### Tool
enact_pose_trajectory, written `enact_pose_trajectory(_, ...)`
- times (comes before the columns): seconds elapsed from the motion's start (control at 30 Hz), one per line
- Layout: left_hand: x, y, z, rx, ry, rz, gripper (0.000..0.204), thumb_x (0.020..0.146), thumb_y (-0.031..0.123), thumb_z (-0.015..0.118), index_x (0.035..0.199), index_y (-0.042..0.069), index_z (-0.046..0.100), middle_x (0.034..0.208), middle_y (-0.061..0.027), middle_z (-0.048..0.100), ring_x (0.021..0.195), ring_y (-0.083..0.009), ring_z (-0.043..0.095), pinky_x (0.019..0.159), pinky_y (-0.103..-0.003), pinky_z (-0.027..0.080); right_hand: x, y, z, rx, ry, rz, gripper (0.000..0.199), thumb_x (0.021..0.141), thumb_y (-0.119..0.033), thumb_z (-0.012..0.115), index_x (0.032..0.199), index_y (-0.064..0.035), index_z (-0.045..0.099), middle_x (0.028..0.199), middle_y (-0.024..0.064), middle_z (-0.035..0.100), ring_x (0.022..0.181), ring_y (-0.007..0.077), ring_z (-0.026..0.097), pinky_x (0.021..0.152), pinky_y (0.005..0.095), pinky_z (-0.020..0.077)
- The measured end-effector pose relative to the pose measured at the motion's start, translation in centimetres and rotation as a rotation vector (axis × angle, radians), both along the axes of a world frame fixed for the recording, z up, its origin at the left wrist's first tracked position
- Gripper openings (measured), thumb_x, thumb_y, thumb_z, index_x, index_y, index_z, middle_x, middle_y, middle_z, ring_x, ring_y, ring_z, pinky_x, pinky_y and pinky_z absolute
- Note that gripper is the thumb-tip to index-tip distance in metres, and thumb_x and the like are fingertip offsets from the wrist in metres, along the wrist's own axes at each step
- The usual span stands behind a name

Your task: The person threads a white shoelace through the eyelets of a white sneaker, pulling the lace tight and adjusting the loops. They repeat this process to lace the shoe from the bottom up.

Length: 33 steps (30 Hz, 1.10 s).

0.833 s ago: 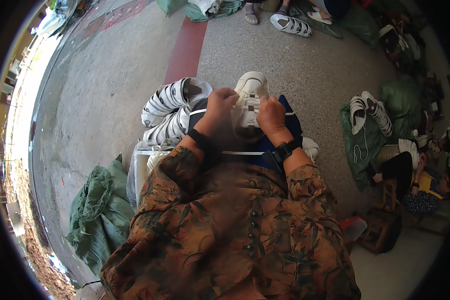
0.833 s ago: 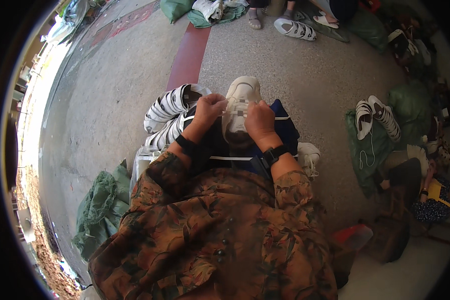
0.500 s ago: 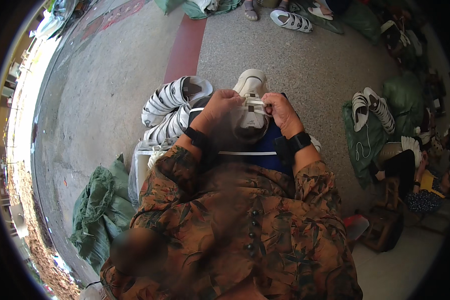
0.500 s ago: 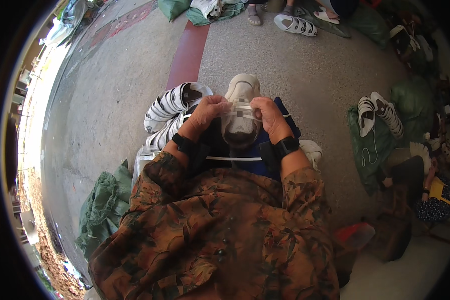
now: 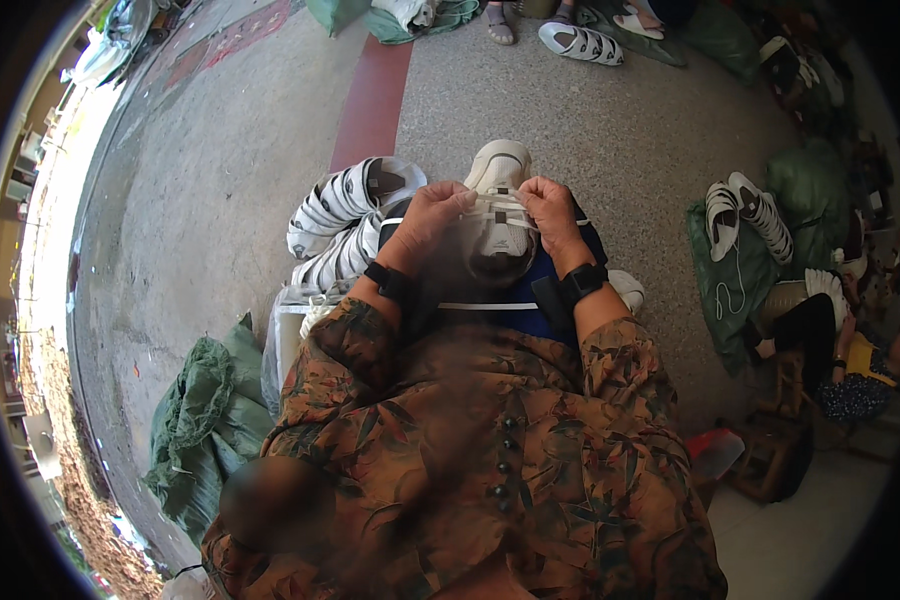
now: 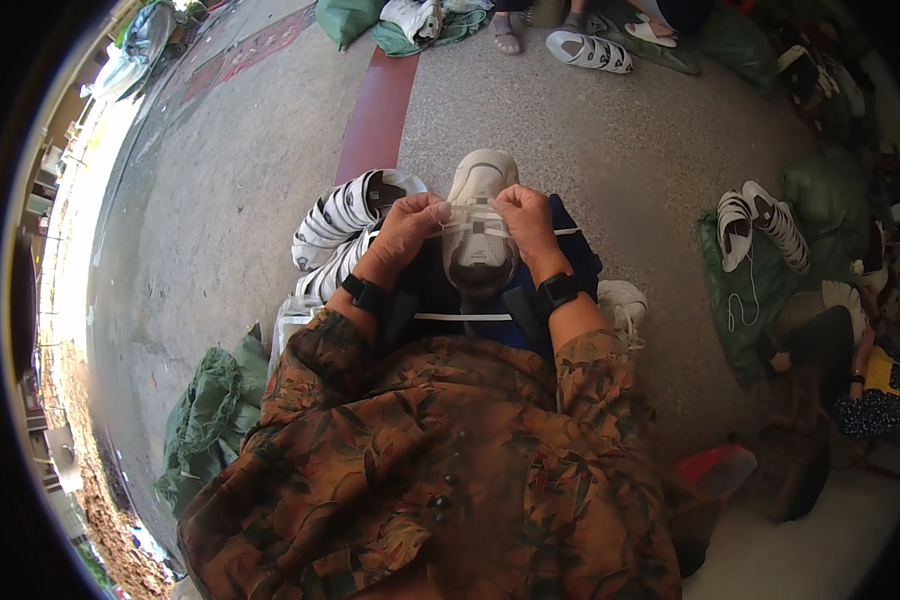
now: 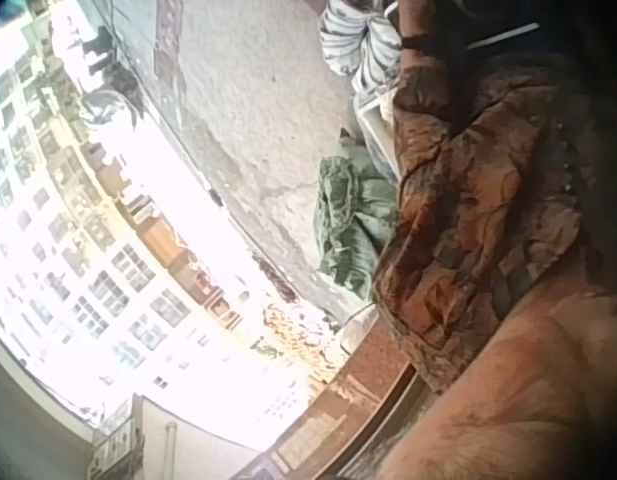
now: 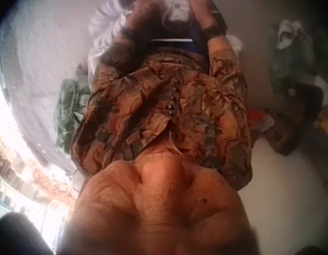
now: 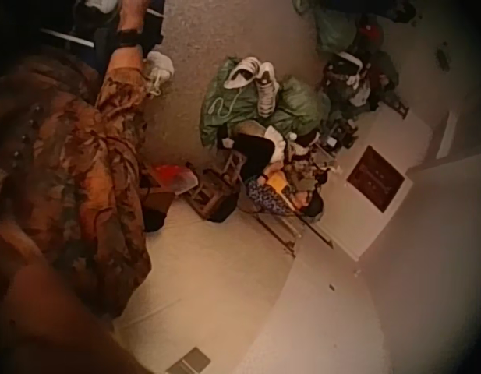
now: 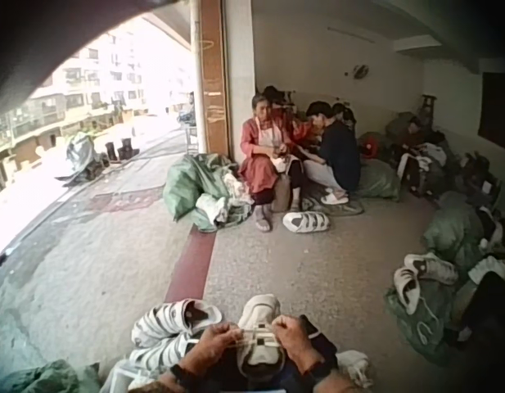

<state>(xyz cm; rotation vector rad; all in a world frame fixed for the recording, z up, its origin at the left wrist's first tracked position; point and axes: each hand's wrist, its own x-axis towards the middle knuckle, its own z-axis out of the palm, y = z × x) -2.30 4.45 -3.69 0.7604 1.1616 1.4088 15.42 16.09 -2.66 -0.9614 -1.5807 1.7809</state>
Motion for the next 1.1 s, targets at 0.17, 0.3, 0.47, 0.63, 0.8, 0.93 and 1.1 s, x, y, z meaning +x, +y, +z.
enact_pose_trajectory(0.17,0.1,-0.3,-0.2,0.042,-0.031,0.003,0.016,0.087,0.019,0.064,0.089,0.003,0.066,0.084,0.0001,0.064,0.078,-0.0074,0.058,0.076,-0.022,0.046,1.6,0.4,-1.2,-0.189,0.301,-0.146,0.004,0.082,-0.008,0.062,0.081,-0.0048,0.059,0.074,-0.0031,0.055,0.063,0.005,0.043,0.06,0.0195,0.0385)
enact_pose_trajectory(0.3,0.2,-0.3,0.1,0.071,0.0,-0.032,0.015,0.085,0.016,0.066,0.091,0.003,0.066,0.084,0.0,0.064,0.079,-0.0076,0.058,0.077,-0.022,0.046,3.4,-0.3,-1.6,-0.16,0.226,-0.058,0.004,0.081,-0.004,0.059,0.084,-0.0036,0.06,0.076,-0.0023,0.056,0.066,0.0051,0.046,0.063,0.019,0.0403)
enact_pose_trajectory(0.47,0.1,-1.0,0.2,0.033,0.02,0.027,0.012,0.081,0.01,0.068,0.089,0.001,0.065,0.082,-0.0007,0.064,0.073,-0.0079,0.058,0.071,-0.022,0.047,2.9,-1.0,-1.8,-0.092,0.091,-0.064,0.006,0.08,-0.001,0.061,0.086,-0.0013,0.062,0.074,0.0007,0.059,0.066,0.0064,0.052,0.061,0.0189,0.0423)
enact_pose_trajectory(0.63,0.4,-0.8,0.2,-0.088,0.201,0.161,0.011,0.081,0.009,0.068,0.088,0.0,0.065,0.075,-0.0002,0.062,0.065,-0.0064,0.056,0.061,-0.019,0.045,1.4,-1.2,-2.3,-0.037,-0.023,-0.235,0.004,0.075,0.003,0.061,0.077,0.0018,0.064,0.067,0.0005,0.06,0.058,0.0067,0.052,0.054,0.0217,0.0424)
enact_pose_trajectory(0.8,0.5,-0.8,0.0,-0.067,0.108,0.208,0.009,0.083,0.007,0.066,0.087,0.0,0.064,0.069,-0.0008,0.061,0.061,-0.0065,0.055,0.055,-0.019,0.044,0.8,-1.5,-2.2,-0.107,0.133,-0.231,0.004,0.077,0.002,0.059,0.077,0.0021,0.063,0.068,0.0003,0.058,0.06,0.0066,0.051,0.056,0.0216,0.0417)
enact_pose_trajectory(0.93,0.8,-0.6,-0.2,-0.03,-0.03,0.269,0.006,0.084,0.006,0.064,0.086,0.0,0.064,0.071,-0.0018,0.062,0.061,-0.0084,0.057,0.057,-0.02,0.047,1.0,-0.8,-2.4,-0.077,0.05,-0.071,0.005,0.081,-0.001,0.056,0.078,-0.0008,0.061,0.068,-0.0015,0.055,0.062,0.0056,0.049,0.057,0.0204,0.0403)
enact_pose_trajectory(1.1,1.2,-0.2,0.6,0.007,-0.19,0.135,0.007,0.086,0.008,0.061,0.088,0.002,0.064,0.079,-0.0025,0.063,0.069,-0.0093,0.058,0.065,-0.021,0.048,1.6,-0.6,0.8,-0.233,0.029,0.132,0.013,0.089,-0.014,0.054,0.079,-0.0068,0.057,0.066,-0.0048,0.048,0.057,0.0049,0.04,0.053,0.0182,0.0336)
